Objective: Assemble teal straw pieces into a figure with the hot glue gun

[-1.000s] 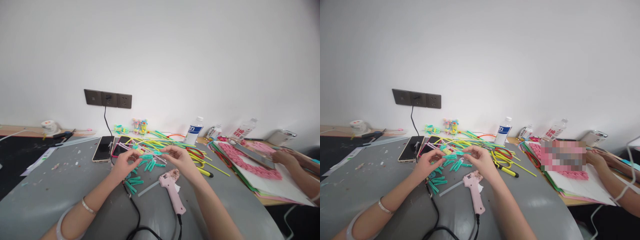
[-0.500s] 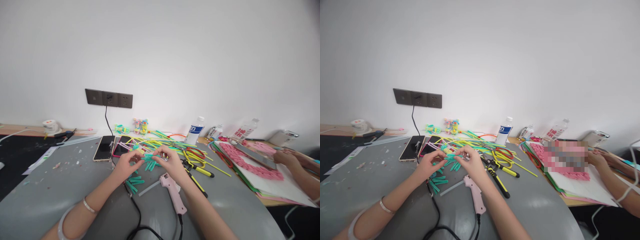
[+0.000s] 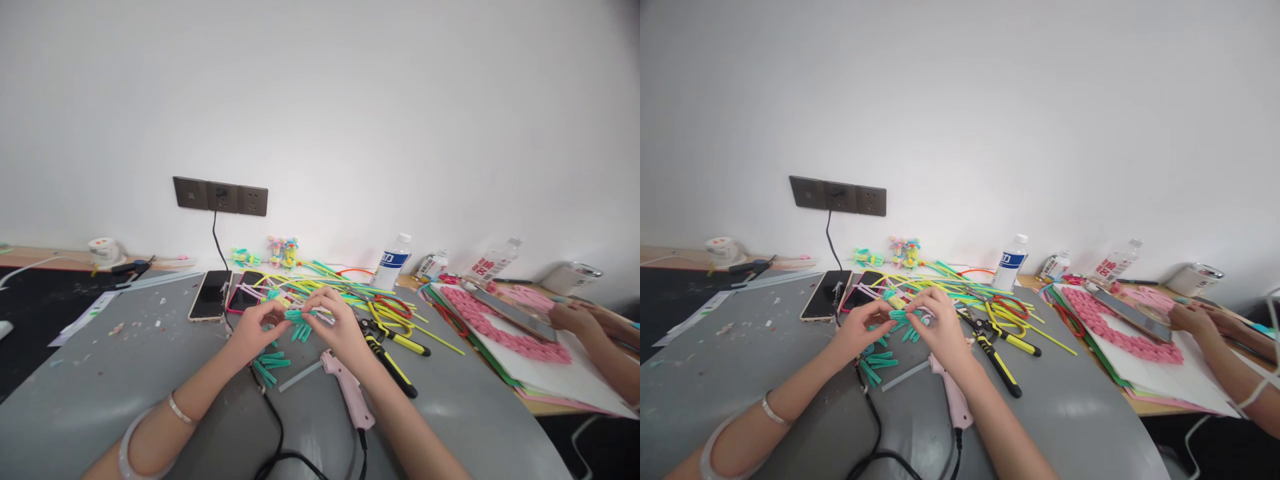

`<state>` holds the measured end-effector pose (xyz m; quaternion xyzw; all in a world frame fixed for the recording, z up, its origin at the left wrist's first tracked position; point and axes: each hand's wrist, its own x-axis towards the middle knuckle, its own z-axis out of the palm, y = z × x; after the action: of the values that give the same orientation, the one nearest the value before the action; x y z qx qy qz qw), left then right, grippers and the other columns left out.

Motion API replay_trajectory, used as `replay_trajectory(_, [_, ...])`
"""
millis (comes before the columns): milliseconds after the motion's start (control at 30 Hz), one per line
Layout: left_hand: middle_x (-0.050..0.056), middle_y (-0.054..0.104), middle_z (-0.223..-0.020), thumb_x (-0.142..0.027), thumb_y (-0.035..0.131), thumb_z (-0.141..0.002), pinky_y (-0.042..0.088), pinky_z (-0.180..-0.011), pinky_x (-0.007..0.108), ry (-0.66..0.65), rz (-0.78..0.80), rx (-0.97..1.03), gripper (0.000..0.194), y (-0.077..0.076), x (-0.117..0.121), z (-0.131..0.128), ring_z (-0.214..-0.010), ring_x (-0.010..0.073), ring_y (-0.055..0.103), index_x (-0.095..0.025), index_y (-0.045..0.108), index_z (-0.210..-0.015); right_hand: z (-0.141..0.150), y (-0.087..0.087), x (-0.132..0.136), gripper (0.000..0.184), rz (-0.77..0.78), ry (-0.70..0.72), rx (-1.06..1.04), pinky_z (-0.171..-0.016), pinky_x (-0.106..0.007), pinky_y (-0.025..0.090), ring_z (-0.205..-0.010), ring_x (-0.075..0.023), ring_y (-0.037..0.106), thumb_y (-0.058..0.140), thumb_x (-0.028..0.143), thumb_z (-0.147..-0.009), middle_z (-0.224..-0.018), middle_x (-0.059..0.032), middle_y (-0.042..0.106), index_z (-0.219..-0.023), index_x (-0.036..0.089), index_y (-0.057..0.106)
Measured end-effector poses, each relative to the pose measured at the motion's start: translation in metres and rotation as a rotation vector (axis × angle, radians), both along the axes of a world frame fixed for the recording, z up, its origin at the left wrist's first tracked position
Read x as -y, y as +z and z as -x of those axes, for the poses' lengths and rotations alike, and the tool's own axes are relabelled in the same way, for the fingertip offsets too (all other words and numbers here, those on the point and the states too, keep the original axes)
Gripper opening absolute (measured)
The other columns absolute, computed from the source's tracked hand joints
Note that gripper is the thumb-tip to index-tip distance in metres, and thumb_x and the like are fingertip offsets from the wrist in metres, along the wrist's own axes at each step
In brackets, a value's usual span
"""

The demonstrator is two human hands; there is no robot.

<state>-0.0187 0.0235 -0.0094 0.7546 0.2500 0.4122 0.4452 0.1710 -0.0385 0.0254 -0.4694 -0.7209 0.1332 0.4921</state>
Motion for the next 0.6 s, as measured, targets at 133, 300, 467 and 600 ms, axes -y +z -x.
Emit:
replay_trajectory(133, [0.002,0.068,-0.079,-0.025,0.064,-0.084,0.055,-0.07,0.024,-0.007,0.017,0.008,0.009,-0.0004,0.0002,0.0,-0.074,0.0146,0.065,-0.016,0.066,-0.086,-0.0009,-0.0011,0.0001,0.013,-0.025,-0.02,0.065,-0.086,-0.041,0.044,-0.096,-0.0254,0.059,0.063,0.012,-0.088,-0.093,-0.005,0.063,-0.084,0.024,0.066])
replay_trajectory(300, [0.002,0.068,-0.08,-0.025,0.065,-0.083,0.055,-0.071,0.025,-0.002,0.025,0.017,0.01,-0.0014,-0.0006,-0.0004,-0.075,0.0154,0.066,-0.016,0.067,-0.086,-0.002,-0.0016,0.0009,0.014,-0.048,-0.047,0.133,-0.085,-0.041,0.042,-0.095,-0.0253,0.059,0.065,0.01,-0.087,-0.093,-0.0048,0.064,-0.085,0.024,0.066])
replay_trajectory(467, [0.002,0.068,-0.079,-0.027,0.066,-0.083,0.056,-0.071,0.025,0.002,0.031,0.02,0.012,-0.003,-0.0012,-0.0003,-0.074,0.0158,0.066,-0.016,0.066,-0.087,-0.0019,-0.0003,0.0025,0.015,-0.081,-0.064,0.183,-0.083,-0.04,0.041,-0.093,-0.0244,0.06,0.066,0.009,-0.086,-0.093,-0.0039,0.065,-0.086,0.024,0.066])
replay_trajectory(600, [0.002,0.068,-0.079,-0.028,0.066,-0.082,0.056,-0.071,0.026,0.013,0.032,0.014,0.013,-0.0045,-0.0018,-0.0001,-0.074,0.016,0.066,-0.016,0.066,-0.087,-0.001,0.0016,0.0037,0.015,-0.091,-0.078,0.231,-0.083,-0.038,0.04,-0.091,-0.0236,0.06,0.066,0.01,-0.087,-0.093,-0.0037,0.066,-0.085,0.024,0.067])
